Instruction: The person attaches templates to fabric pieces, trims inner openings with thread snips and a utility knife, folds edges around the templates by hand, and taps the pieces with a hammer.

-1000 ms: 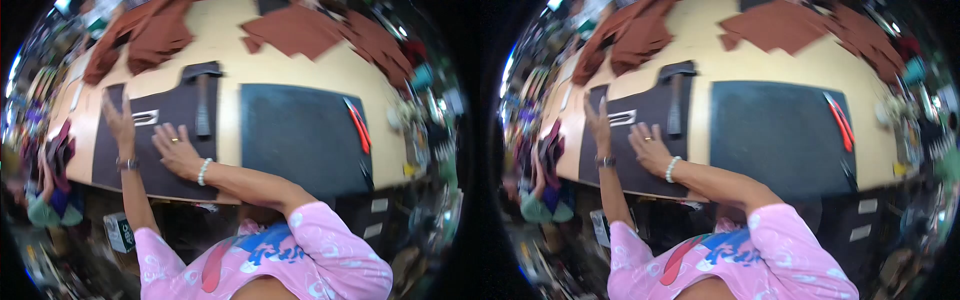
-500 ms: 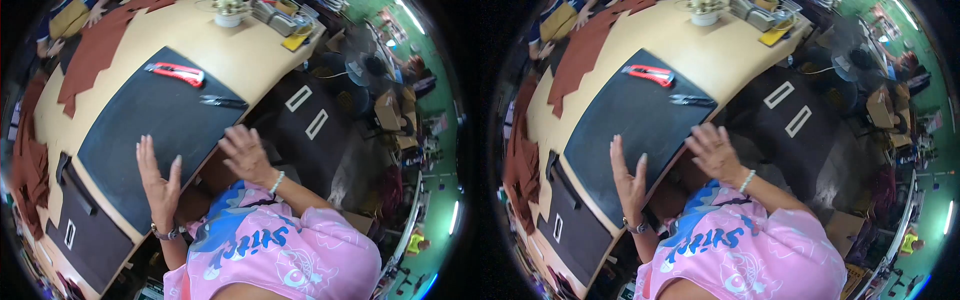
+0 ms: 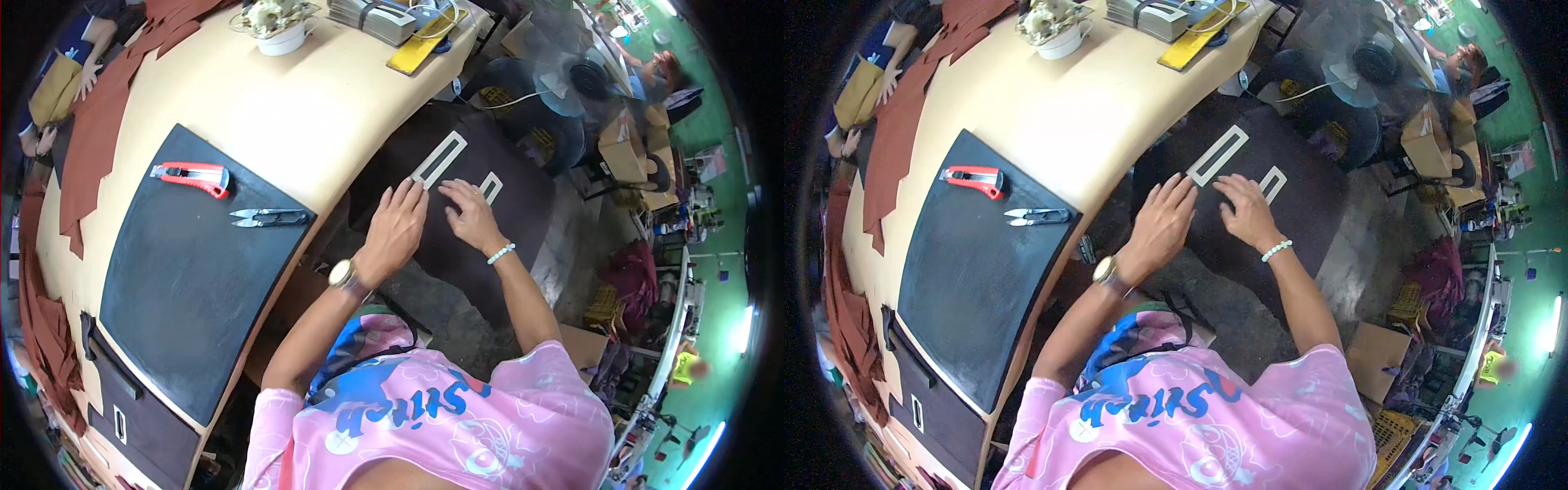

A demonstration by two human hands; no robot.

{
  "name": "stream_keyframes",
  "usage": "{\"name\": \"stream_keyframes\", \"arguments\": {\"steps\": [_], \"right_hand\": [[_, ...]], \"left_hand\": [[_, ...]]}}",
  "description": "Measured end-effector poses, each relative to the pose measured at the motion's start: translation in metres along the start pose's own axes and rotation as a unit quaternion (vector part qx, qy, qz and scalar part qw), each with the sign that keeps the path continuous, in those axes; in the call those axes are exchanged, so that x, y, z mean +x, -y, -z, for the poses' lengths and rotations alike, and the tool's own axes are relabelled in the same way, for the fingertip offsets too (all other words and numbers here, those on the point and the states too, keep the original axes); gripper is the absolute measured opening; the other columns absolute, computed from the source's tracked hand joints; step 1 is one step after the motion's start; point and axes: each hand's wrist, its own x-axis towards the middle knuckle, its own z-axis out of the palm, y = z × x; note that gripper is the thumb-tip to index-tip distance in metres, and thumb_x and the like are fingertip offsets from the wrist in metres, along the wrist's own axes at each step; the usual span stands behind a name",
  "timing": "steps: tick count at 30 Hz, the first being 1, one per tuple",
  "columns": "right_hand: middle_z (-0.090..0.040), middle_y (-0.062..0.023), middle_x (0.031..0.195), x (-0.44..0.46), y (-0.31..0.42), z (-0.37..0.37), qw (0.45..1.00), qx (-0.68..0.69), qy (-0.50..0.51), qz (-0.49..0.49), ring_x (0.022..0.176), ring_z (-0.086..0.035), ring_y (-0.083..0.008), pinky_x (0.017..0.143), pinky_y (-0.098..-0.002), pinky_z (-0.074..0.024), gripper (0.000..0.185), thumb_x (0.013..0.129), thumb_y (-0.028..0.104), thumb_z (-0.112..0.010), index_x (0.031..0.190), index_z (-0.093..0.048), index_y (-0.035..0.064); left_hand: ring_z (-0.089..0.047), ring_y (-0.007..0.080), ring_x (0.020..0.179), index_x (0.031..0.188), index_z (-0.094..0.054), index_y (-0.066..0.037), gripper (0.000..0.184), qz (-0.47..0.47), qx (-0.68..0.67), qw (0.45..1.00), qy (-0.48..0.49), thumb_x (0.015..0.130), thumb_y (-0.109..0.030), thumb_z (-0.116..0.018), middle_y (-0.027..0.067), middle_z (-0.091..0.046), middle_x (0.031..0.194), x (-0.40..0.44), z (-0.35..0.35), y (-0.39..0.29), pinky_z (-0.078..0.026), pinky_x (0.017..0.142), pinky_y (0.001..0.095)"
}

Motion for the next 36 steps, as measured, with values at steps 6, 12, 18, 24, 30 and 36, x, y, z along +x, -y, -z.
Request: {"name": "stream_keyframes", "arguments": {"steps": [6, 12, 18, 24, 30, 36], "right_hand": [[-0.058, -0.011, 0.105, 0.007, -0.013, -0.003, 0.992, -0.07, 0.088, 0.056, 0.107, -0.051, -0.0275, 0.096, -0.0408, -0.0361, 0.034, 0.071, 0.022, -0.071, 0.1, -0.062, 0.0059], [-0.057, -0.0096, 0.09, 0.034, -0.033, -0.006, 0.97, -0.042, 0.202, 0.125, 0.096, -0.052, -0.0265, 0.089, -0.0388, -0.039, 0.026, 0.068, 0.023, -0.074, 0.082, -0.059, 0.0076], [-0.063, -0.0136, 0.083, 0.039, -0.031, -0.004, 0.967, -0.027, 0.212, 0.137, 0.087, -0.059, -0.0307, 0.085, -0.0399, -0.0415, 0.023, 0.071, 0.024, -0.072, 0.079, -0.061, 0.0048], [-0.063, -0.0192, 0.072, 0.032, -0.016, 0.038, 0.936, 0.034, 0.349, 0.02, 0.076, -0.061, -0.0368, 0.068, -0.0445, -0.0458, 0.024, 0.076, 0.027, -0.066, 0.082, -0.064, 0.0032], [-0.058, -0.0159, 0.064, 0.008, -0.009, 0.086, 0.958, 0.126, 0.257, -0.021, 0.057, -0.057, -0.0215, 0.057, -0.0326, -0.0422, 0.022, 0.08, 0.02, -0.063, 0.082, -0.063, -0.0018], [-0.063, -0.0185, 0.072, 0.002, -0.012, 0.128, 0.957, 0.107, 0.26, -0.066, 0.068, -0.063, -0.0325, 0.063, -0.0389, -0.0457, 0.033, 0.075, 0.03, -0.069, 0.082, -0.063, -0.0014]], "left_hand": [[-0.049, 0.0309, 0.116, 0.107, -0.056, 0.003, 0.03, 0.021, 0.067, 0.993, 0.095, 0.08, -0.009, -0.051, 0.0168, -0.053, 0.117, 0.022, -0.075, 0.022, -0.043, 0.093, 0.0504], [-0.048, 0.0303, 0.118, 0.109, -0.056, 0.002, 0.03, 0.036, 0.087, 0.989, 0.112, 0.082, -0.009, -0.05, 0.0153, -0.053, 0.12, 0.022, -0.074, 0.017, -0.043, 0.093, 0.0502], [-0.047, 0.0301, 0.118, 0.106, -0.058, 0.002, 0.028, 0.042, 0.094, 0.98, 0.17, 0.082, -0.009, -0.05, 0.0149, -0.053, 0.121, 0.029, -0.069, 0.015, -0.043, 0.093, 0.0498], [-0.046, 0.0299, 0.12, 0.101, -0.062, 0.001, 0.026, 0.076, 0.068, 0.978, 0.183, 0.084, -0.017, -0.052, 0.0145, -0.054, 0.12, 0.034, -0.071, 0.017, -0.042, 0.093, 0.0516], [-0.03, 0.032, 0.132, 0.093, -0.065, 0.001, 0.059, 0.092, -0.174, 0.958, 0.207, 0.083, -0.056, -0.053, 0.0187, -0.048, 0.129, 0.051, -0.044, -0.006, -0.024, 0.101, 0.0631], [-0.056, 0.015, 0.065, 0.091, -0.062, 0.003, 0.035, 0.139, -0.398, 0.856, 0.298, 0.079, -0.029, -0.067, 0.0081, -0.063, 0.075, 0.052, -0.016, -0.03, -0.046, 0.062, 0.0301]]}}
